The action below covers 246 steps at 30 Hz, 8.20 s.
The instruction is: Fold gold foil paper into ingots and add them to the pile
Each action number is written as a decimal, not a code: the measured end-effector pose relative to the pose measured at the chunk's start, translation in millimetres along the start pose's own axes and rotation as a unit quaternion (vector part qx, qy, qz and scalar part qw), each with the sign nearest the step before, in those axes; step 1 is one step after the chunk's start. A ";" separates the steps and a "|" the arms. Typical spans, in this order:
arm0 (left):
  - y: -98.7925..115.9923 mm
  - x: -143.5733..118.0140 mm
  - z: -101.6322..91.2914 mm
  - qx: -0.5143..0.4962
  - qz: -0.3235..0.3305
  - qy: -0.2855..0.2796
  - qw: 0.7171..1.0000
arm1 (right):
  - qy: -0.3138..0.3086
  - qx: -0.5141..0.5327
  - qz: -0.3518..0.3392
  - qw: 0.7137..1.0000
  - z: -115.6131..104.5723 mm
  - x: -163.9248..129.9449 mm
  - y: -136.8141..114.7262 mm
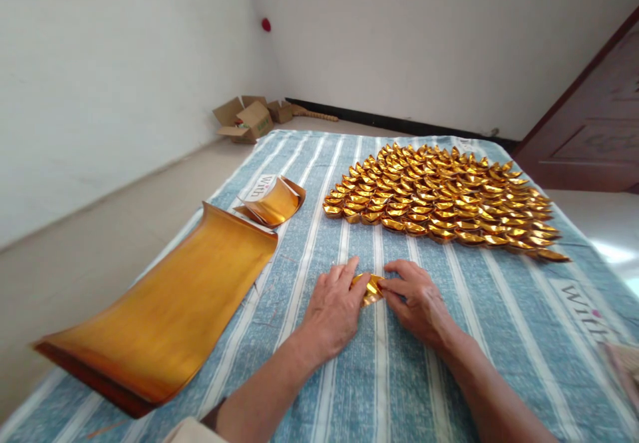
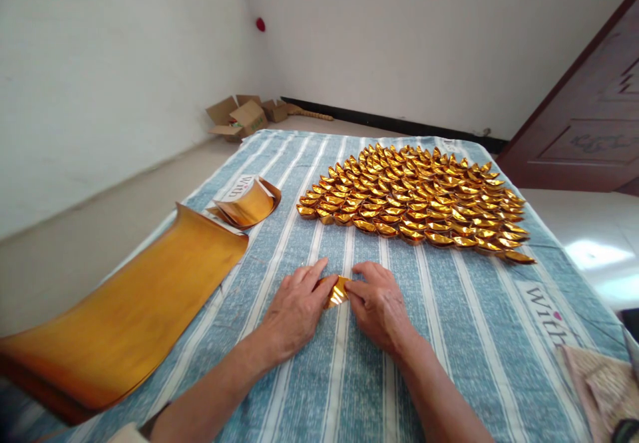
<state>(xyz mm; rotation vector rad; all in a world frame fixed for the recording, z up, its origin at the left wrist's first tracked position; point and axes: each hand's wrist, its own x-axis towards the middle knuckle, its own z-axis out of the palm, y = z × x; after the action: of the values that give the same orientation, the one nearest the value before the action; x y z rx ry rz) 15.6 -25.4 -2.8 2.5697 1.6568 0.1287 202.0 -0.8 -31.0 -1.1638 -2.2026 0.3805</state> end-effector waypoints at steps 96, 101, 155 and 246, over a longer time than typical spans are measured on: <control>-8.1 6.5 11.6 -0.056 0.150 0.066 0.985 | 0.012 -0.292 0.098 0.951 0.2 -28.0 -26.2; -7.7 6.1 11.3 -0.056 0.154 0.079 0.983 | 0.051 -0.287 0.106 0.951 -6.5 -27.0 -23.8; -10.2 -1.3 11.9 -0.128 0.020 0.193 0.973 | 0.116 -0.107 0.063 0.985 14.6 -18.8 -7.8; -23.6 -14.1 0.0 -0.209 0.018 0.025 0.977 | 0.061 -0.113 -0.028 0.991 12.6 -21.0 -24.7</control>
<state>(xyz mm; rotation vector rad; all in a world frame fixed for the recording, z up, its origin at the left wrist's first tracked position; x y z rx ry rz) -11.5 -28.6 -5.9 2.2914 1.4133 0.4919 187.0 -31.8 -36.2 -1.2050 -2.2079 0.0350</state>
